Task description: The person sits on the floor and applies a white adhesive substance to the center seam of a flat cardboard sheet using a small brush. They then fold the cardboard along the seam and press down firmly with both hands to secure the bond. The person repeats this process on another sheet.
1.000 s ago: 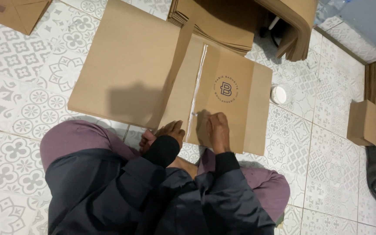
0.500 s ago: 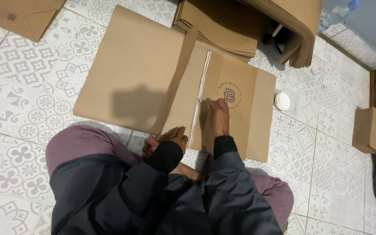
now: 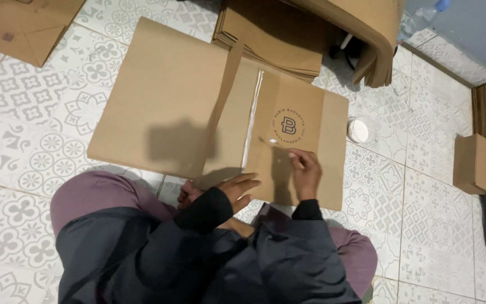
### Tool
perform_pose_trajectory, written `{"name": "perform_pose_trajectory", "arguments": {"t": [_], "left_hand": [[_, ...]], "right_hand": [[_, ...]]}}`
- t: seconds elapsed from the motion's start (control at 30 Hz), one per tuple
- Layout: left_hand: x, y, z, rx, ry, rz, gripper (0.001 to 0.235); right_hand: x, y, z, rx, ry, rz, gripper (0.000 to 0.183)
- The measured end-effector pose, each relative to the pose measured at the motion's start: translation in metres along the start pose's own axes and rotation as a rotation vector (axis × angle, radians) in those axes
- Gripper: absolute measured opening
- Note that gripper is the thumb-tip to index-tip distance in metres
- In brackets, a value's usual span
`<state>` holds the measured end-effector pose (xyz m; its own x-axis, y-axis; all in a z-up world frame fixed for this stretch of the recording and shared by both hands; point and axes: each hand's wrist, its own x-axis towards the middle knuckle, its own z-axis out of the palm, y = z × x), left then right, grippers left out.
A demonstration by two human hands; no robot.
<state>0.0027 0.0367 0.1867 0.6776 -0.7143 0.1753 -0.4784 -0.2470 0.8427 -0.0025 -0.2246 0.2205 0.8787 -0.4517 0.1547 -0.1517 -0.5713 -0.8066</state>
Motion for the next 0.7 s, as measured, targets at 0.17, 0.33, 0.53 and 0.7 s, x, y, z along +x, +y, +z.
{"name": "perform_pose_trajectory", "arguments": {"t": [0.17, 0.33, 0.53, 0.7], "left_hand": [[-0.001, 0.021, -0.084, -0.359, 0.345, 0.045, 0.043], [-0.016, -0.028, -0.114, -0.12, 0.553, -0.567, 0.035], [0.01, -0.013, -0.107, -0.368, 0.385, -0.637, 0.048], [0.018, 0.021, -0.107, -0.548, 0.359, -0.655, 0.061]], "right_hand": [[0.038, 0.064, -0.045, 0.384, 0.263, 0.3, 0.018], [0.078, 0.143, -0.101, 0.707, 0.645, 0.621, 0.021], [0.14, 0.202, -0.122, 0.574, 0.81, 0.742, 0.01], [0.159, 0.219, -0.121, 0.543, 0.838, 0.719, 0.011]]}}
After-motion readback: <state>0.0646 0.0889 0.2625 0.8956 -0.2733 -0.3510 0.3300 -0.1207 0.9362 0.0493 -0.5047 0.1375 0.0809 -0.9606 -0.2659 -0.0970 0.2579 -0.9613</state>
